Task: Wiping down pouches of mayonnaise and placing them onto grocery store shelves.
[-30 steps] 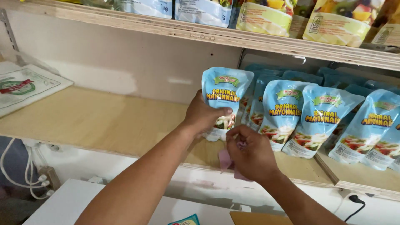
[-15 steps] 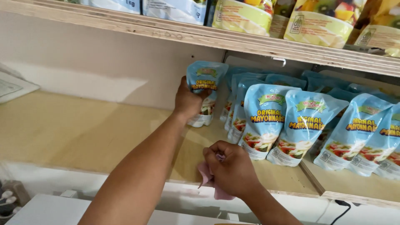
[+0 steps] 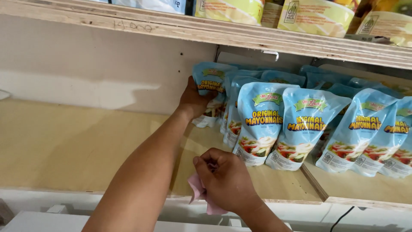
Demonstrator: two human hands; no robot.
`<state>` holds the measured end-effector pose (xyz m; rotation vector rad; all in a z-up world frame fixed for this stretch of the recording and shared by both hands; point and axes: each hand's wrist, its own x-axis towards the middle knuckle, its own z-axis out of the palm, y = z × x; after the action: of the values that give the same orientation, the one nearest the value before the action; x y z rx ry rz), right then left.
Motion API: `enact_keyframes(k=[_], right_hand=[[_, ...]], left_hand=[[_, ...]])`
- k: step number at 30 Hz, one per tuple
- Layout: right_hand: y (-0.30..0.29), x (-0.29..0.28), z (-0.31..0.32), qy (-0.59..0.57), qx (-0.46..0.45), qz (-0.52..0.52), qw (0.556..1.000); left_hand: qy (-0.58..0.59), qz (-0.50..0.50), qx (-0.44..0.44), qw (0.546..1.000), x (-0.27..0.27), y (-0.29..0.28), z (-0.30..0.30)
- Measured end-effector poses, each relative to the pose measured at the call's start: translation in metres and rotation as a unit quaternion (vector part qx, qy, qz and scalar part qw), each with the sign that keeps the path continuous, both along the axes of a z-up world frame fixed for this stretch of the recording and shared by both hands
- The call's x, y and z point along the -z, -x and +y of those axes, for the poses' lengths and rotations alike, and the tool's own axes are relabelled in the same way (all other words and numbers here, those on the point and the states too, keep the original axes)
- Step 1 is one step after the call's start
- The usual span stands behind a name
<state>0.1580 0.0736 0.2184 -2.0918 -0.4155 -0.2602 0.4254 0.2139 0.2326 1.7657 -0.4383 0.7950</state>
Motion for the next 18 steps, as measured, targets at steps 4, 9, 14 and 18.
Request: enact_keyframes(k=[4, 9, 14, 18], right_hand=[[0.001, -0.001, 0.002, -0.013, -0.009, 0.007, 1.0], [-0.001, 0.003, 0.001, -0.012, -0.004, -0.022, 1.0], [0.0, 0.006, -0.001, -0.007, -0.004, -0.077, 0.997], [0.004, 0.004, -0.005, -0.005, -0.005, -0.107, 0.994]], left_hand=[[-0.078, 0.103, -0.058, 0.99, -0.023, 0.067, 0.008], [-0.211, 0.213, -0.113, 0.947, -0.018, 0.085, 0.006], [-0.19, 0.16, -0.128, 0.96, -0.001, 0.062, 0.004], [-0.174, 0.19, -0.129, 0.958, -0.008, 0.074, 0.002]])
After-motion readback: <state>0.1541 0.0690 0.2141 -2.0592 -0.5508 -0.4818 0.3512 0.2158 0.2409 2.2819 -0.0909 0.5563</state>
